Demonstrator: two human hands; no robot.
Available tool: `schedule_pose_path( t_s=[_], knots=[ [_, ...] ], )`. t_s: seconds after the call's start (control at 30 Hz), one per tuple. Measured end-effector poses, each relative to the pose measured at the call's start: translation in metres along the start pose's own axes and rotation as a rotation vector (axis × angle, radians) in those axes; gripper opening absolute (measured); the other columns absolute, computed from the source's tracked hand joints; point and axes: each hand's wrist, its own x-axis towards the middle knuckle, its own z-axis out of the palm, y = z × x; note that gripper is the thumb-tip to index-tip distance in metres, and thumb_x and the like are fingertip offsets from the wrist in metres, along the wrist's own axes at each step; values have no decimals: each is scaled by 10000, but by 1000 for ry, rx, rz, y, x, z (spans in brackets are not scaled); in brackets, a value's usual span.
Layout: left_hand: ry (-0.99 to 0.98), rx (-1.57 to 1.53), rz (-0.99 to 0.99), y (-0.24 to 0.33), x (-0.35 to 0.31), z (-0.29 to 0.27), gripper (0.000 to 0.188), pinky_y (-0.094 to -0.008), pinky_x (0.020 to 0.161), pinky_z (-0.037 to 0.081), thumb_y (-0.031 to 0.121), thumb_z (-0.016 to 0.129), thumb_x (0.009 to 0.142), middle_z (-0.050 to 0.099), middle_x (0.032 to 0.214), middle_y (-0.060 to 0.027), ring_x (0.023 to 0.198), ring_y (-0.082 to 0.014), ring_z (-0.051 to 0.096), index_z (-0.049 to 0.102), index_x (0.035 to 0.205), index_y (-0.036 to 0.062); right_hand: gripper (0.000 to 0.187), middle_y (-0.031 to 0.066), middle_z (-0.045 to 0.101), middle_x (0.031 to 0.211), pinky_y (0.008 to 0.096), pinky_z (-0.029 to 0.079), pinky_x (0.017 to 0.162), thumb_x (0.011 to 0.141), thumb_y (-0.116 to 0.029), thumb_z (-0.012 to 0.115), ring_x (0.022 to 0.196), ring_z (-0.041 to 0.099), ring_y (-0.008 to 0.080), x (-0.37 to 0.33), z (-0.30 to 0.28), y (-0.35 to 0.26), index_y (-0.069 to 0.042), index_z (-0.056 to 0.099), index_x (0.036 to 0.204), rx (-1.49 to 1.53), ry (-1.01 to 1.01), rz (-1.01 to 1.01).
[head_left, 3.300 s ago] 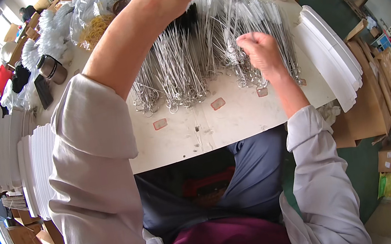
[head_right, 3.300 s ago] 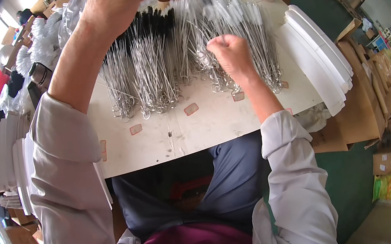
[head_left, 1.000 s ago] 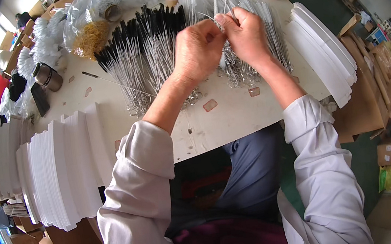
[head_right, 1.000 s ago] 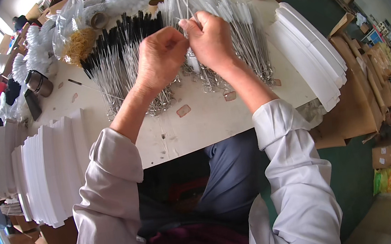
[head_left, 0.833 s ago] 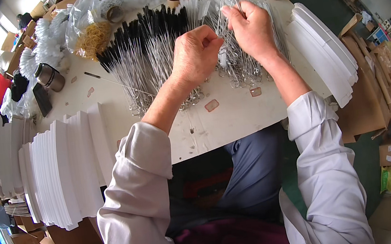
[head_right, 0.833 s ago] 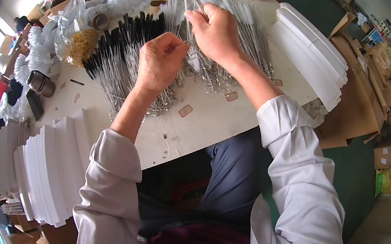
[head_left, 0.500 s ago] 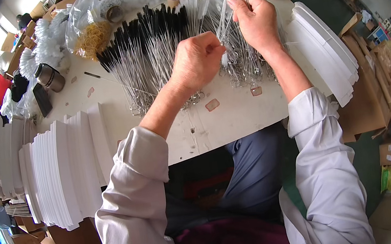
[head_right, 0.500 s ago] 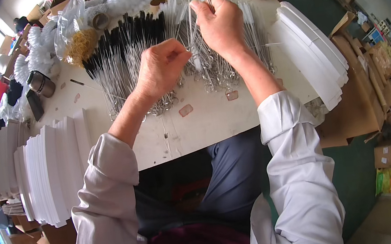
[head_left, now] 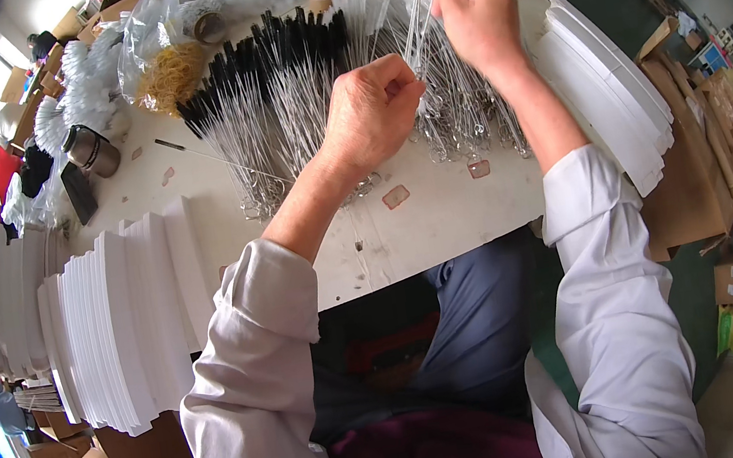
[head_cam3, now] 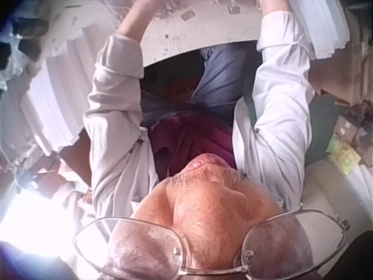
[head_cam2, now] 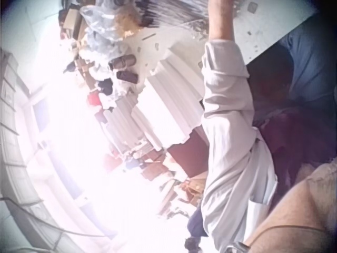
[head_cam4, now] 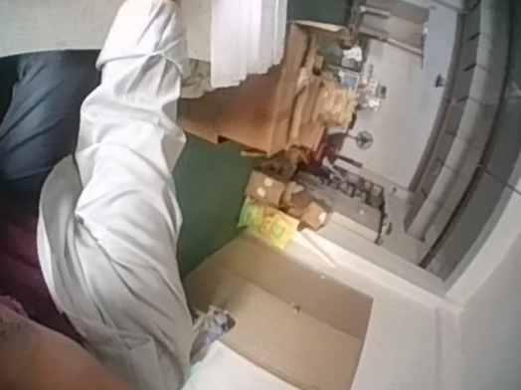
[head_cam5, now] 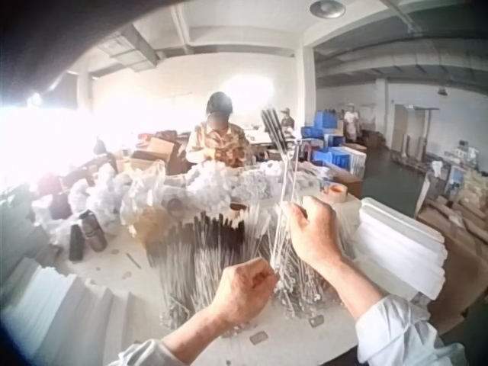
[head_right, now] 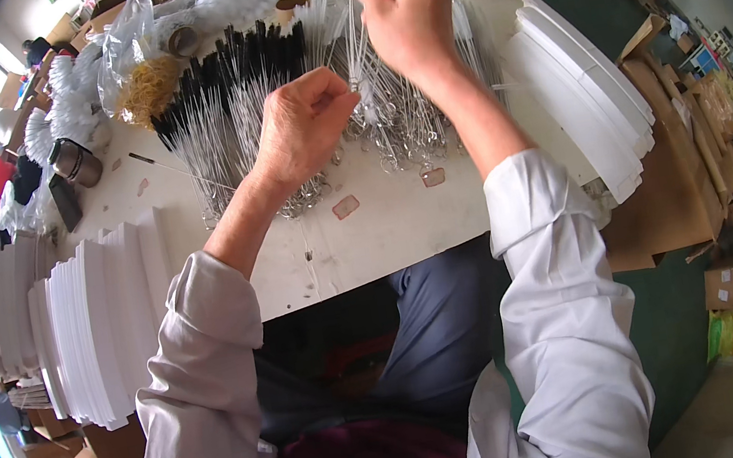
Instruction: Packing cleaning brushes into cardboard sleeves and organizing them.
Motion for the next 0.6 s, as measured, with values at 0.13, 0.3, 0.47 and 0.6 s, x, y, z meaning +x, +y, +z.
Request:
schedule_pose_path(
  t_s=[0.13, 0.3, 0.47, 0.6],
  knots=[
    [71, -30, -19, 6, 2, -4, 122, -325, 639, 533, 100, 725, 898, 684, 705, -87, 648, -144, 653, 676, 852, -1, 420, 158, 644, 612, 413, 490, 555, 939, -302, 733, 520, 600, 294, 6, 2, -17, -12, 560, 688, 41, -18, 4],
    [83, -129, -26, -5, 9, 2, 128, -311, 633, 529, 108, 741, 898, 687, 704, -71, 645, -125, 639, 685, 858, 0, 396, 46, 659, 617, 330, 481, 570, 974, -315, 710, 574, 601, 115, -17, 14, 31, -42, 601, 709, -121, -97, -19],
    [28, -42, -11, 5, 7, -3, 128, -322, 649, 540, 113, 729, 905, 697, 717, -84, 661, -150, 670, 690, 871, -4, 372, -41, 628, 622, 252, 375, 521, 979, -301, 723, 559, 477, 24, 20, -24, -37, -42, 650, 723, 116, 55, -15],
    [53, -37, 6, -6, -2, 5, 111, -346, 646, 540, 98, 712, 902, 677, 700, -109, 645, -188, 675, 677, 873, -4, 196, 26, 632, 645, 316, 472, 570, 991, -132, 658, 582, 592, 126, 25, -31, -33, -16, 659, 834, 122, 134, -67]
  ],
)
